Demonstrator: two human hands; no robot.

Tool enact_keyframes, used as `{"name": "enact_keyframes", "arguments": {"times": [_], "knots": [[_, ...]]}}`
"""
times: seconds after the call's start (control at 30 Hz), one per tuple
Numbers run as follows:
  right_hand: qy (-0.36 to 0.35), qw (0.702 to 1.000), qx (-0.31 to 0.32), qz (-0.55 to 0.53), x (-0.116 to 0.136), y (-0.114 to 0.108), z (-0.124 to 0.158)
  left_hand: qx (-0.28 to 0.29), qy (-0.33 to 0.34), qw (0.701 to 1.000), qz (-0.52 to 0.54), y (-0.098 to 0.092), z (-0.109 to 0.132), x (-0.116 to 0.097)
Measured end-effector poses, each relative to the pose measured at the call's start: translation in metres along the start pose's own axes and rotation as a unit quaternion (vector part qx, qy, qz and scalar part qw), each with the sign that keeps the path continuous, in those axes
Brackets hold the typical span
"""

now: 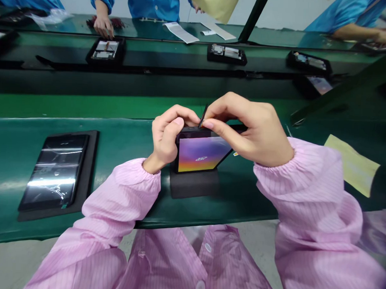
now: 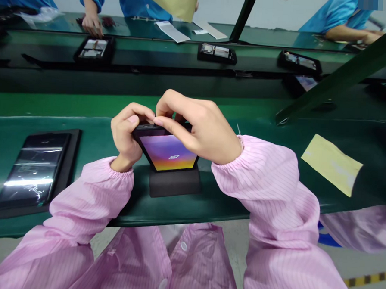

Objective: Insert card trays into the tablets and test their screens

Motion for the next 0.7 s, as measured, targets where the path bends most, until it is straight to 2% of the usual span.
{"name": "enact_keyframes", "arguments": {"times": [0.3, 0.4, 0.47, 0.57, 0.63, 0.7], "knots": [[-0.025, 0.999, -0.006, 0.023, -0.001, 0.002, -0.001, 0.017, -0.049, 0.996, 0.077, 0.002, -0.001, 0.004], [-0.018, 1.000, -0.008, 0.021, -0.003, 0.003, -0.003, 0.057, -0.130, 0.978, 0.156, 0.004, -0.001, 0.010], [-0.005, 0.999, -0.030, 0.018, -0.006, 0.001, -0.004, 0.084, -0.209, 0.951, 0.213, 0.007, 0.000, 0.015], [0.033, 0.991, -0.132, 0.018, -0.015, -0.003, 0.005, 0.068, -0.319, 0.904, 0.276, 0.007, 0.001, 0.022], [0.074, 0.966, -0.243, 0.036, -0.021, 0.000, 0.022, 0.015, -0.374, 0.881, 0.290, 0.006, 0.001, 0.028], [0.120, 0.933, -0.331, 0.080, -0.022, 0.013, 0.046, -0.039, -0.405, 0.868, 0.285, 0.003, -0.001, 0.036]]}}
Point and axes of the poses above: each hand's wrist, its own z-axis away from the middle knuckle, its own y-axis out of the palm, x = y × z, the point moved 2 cm from there along -z, towards the middle knuckle
